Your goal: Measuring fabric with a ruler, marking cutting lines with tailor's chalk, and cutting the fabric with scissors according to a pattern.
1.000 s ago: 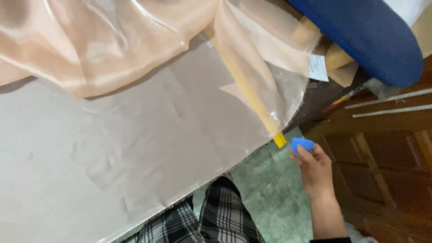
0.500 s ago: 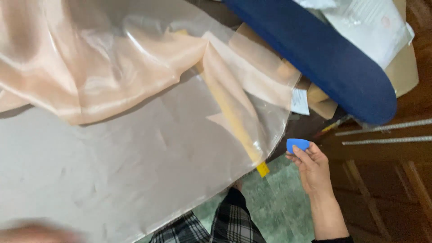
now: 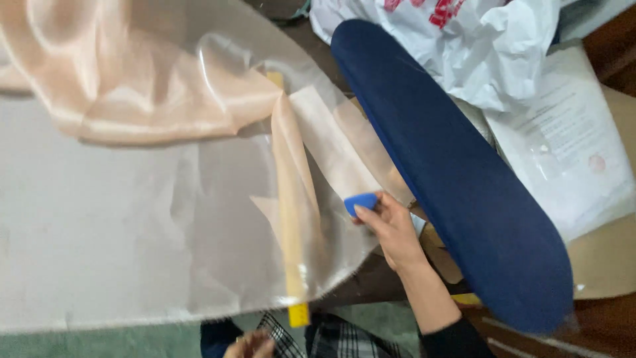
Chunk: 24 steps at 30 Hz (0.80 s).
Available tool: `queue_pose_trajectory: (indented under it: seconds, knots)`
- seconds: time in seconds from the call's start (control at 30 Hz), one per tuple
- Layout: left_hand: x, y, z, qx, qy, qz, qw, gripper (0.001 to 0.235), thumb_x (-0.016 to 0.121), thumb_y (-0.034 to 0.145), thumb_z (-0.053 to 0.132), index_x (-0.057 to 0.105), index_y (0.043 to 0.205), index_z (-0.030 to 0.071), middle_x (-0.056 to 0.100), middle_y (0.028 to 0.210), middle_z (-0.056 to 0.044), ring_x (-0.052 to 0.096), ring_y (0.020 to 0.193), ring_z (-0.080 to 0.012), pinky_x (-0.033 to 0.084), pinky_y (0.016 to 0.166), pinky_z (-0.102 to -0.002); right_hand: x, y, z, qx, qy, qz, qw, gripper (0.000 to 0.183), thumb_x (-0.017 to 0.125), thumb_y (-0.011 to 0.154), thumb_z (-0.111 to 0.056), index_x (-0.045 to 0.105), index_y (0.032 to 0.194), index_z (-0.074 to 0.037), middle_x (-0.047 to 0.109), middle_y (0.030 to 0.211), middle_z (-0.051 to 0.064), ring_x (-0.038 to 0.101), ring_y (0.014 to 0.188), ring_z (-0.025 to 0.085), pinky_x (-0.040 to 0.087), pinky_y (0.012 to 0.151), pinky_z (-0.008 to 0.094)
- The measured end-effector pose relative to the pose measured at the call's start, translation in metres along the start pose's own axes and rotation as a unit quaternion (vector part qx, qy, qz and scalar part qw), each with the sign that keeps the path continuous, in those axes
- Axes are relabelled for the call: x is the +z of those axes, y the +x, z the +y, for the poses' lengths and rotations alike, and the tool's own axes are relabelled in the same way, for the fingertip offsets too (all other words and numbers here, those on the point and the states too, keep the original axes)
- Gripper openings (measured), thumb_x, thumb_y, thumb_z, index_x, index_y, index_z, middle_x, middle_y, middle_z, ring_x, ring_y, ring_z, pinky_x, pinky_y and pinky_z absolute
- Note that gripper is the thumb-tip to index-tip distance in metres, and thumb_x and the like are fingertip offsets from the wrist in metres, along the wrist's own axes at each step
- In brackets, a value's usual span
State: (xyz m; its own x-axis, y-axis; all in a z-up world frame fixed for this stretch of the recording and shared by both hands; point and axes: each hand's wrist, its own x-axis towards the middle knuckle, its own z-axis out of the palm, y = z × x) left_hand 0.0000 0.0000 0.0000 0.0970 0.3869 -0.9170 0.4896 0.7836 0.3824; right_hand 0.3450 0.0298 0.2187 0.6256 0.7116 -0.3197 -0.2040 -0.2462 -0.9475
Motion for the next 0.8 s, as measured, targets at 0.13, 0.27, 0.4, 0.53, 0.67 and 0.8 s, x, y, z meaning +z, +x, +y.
queue_pose_trajectory:
  seconds: [0.13,0.27,0.4,0.53,0.67,0.8]
  knots:
    - [0.045,-0.082,0.068,-0.051,-0.2,-0.041,0.978,0.041,0.068,0.087,0.01,0.061,0.126,-0.002,0.075,0.106,-0.018,0.066,0.079,-0.0265,0.056,0.075,-0.038,-0.006,0.019,-0.009,0.007,0.002,-0.061,0.998,0.02,0.069,0.083,-0.011,0.061,0.099,-0.002,0.06,0.088,0.01,0.061,0.076,0.018,0.056,0.076,0.03]
    - [0.074,-0.081,0.052,0.078,-0.279,-0.058,0.955,0.035,0.067,0.084,0.011,0.063,0.114,-0.006,0.075,0.095,-0.026,0.072,0.083,-0.0311,0.059,0.073,-0.038,0.002,0.032,0.007,-0.001,0.016,-0.114,0.993,0.018,0.072,0.081,-0.009,0.06,0.093,-0.003,0.062,0.084,0.009,0.063,0.072,0.019,0.057,0.073,0.03]
    - [0.085,-0.094,0.064,0.1,-0.344,-0.03,0.933,0.025,0.066,0.087,0.009,0.058,0.105,-0.006,0.07,0.079,-0.027,0.072,0.069,-0.0352,0.06,0.063,-0.04,0.022,0.037,0.014,-0.013,0.021,-0.165,0.986,0.017,0.071,0.081,-0.007,0.059,0.092,-0.003,0.062,0.087,0.012,0.064,0.075,0.02,0.059,0.072,0.029]
    - [0.089,-0.088,0.052,0.153,-0.355,-0.018,0.922,0.022,0.065,0.087,0.01,0.059,0.101,-0.005,0.078,0.084,-0.026,0.072,0.061,-0.028,0.057,0.054,-0.031,0.043,0.027,0.007,-0.009,0.001,-0.197,0.98,0.016,0.071,0.082,-0.009,0.059,0.092,-0.005,0.06,0.086,0.008,0.065,0.076,0.019,0.056,0.075,0.028]
    - [0.085,-0.107,0.043,0.175,-0.355,-0.04,0.917,0.02,0.064,0.087,0.01,0.059,0.1,-0.004,0.077,0.086,-0.026,0.073,0.064,-0.0288,0.061,0.064,-0.036,0.052,0.008,0.005,0.019,-0.017,-0.258,0.966,0.019,0.067,0.084,-0.005,0.056,0.097,0.001,0.068,0.097,0.019,0.072,0.093,0.028,0.061,0.078,0.032]
    - [0.079,-0.128,0.045,0.139,-0.327,-0.018,0.934,0.02,0.062,0.089,0.01,0.061,0.102,-0.005,0.077,0.087,-0.025,0.073,0.067,-0.0282,0.06,0.066,-0.035,0.062,0.005,0.01,0.048,-0.001,-0.297,0.954,0.017,0.068,0.083,-0.003,0.055,0.095,0.0,0.068,0.1,0.02,0.07,0.102,0.031,0.063,0.079,0.033]
